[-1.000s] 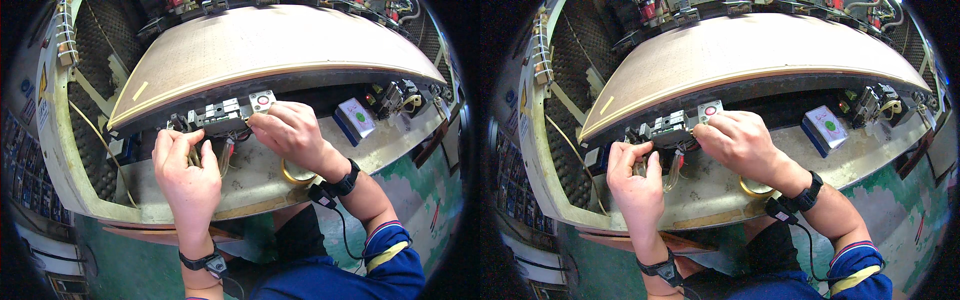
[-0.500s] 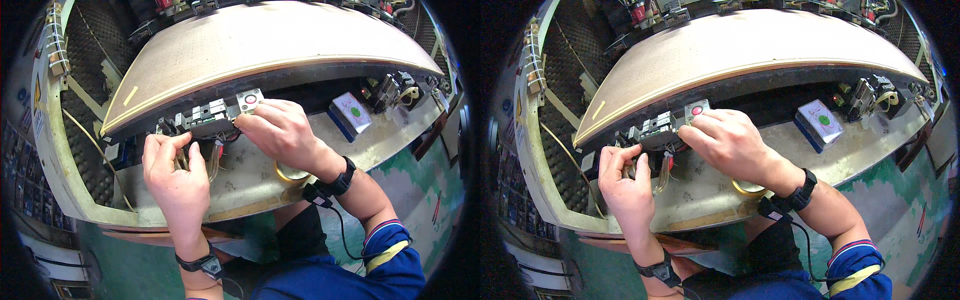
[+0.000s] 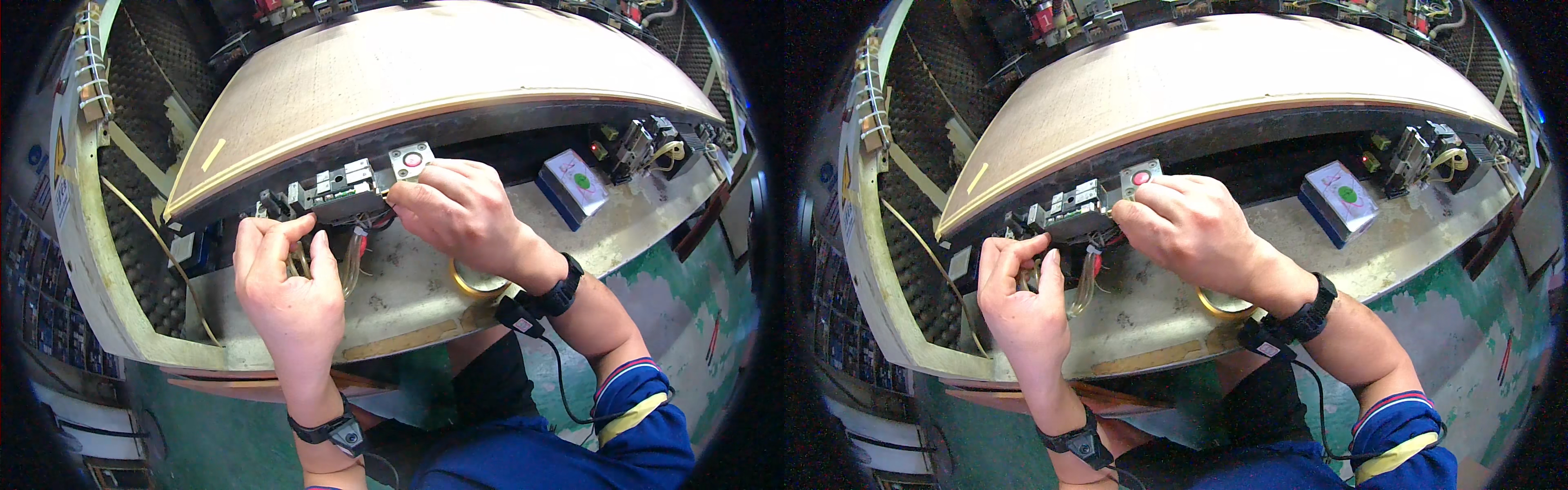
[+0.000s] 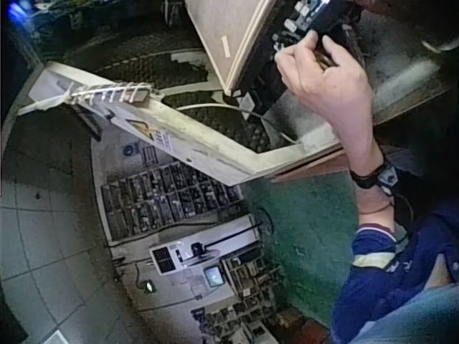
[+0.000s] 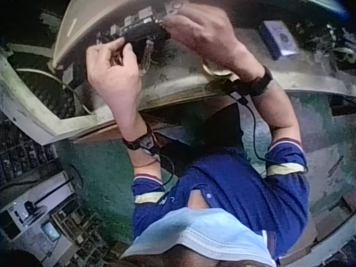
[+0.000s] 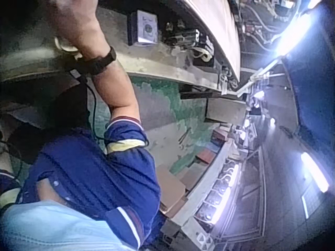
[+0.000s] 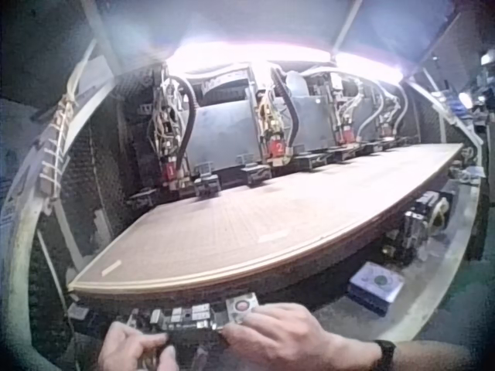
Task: The recorder is repairing or maintaining an industrial machine, involving the manipulation of wires, applying tape, and using a screwdriver on a small component.
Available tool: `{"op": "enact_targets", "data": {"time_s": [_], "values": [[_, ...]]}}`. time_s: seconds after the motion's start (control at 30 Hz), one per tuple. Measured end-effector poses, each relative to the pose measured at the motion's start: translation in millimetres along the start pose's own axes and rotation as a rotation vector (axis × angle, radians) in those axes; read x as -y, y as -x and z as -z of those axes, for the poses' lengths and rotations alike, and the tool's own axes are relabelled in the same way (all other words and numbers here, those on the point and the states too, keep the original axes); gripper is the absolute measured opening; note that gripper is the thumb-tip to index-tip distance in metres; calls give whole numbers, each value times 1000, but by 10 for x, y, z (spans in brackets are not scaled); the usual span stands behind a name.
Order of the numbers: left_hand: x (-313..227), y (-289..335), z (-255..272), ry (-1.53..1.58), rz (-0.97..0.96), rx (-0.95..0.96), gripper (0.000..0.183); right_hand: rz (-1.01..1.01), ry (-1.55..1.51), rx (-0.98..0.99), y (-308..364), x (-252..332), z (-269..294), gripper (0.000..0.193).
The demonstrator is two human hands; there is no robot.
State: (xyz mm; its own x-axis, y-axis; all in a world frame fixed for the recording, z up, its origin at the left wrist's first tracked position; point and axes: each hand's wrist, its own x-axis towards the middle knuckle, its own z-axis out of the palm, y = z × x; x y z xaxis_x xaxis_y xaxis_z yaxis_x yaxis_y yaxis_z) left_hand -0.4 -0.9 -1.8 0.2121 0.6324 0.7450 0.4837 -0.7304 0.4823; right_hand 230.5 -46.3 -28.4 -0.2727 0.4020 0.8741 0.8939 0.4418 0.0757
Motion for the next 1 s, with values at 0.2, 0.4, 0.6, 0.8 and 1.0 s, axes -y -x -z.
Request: {"op": "enact_targets", "data": {"time_s": [0.2,0.4,0.6,0.8,1.0], "values": [[-4,-5,3,3,-4,4,19,24,32,-71,0,0,-32,28],[-2,-9,-2,-6,2,3,20,24,8,-31,8,-19,-2,22],[-6,0,20,-27,12,12,26,25,18,-12,-4,53,25,22],[-102,9,32,64,12,-28,30,24,-28,-66,-16,144,30,23],[-71,157,97,93,-86,14,21,105,-75,-55,-106,278,63,22]]}}
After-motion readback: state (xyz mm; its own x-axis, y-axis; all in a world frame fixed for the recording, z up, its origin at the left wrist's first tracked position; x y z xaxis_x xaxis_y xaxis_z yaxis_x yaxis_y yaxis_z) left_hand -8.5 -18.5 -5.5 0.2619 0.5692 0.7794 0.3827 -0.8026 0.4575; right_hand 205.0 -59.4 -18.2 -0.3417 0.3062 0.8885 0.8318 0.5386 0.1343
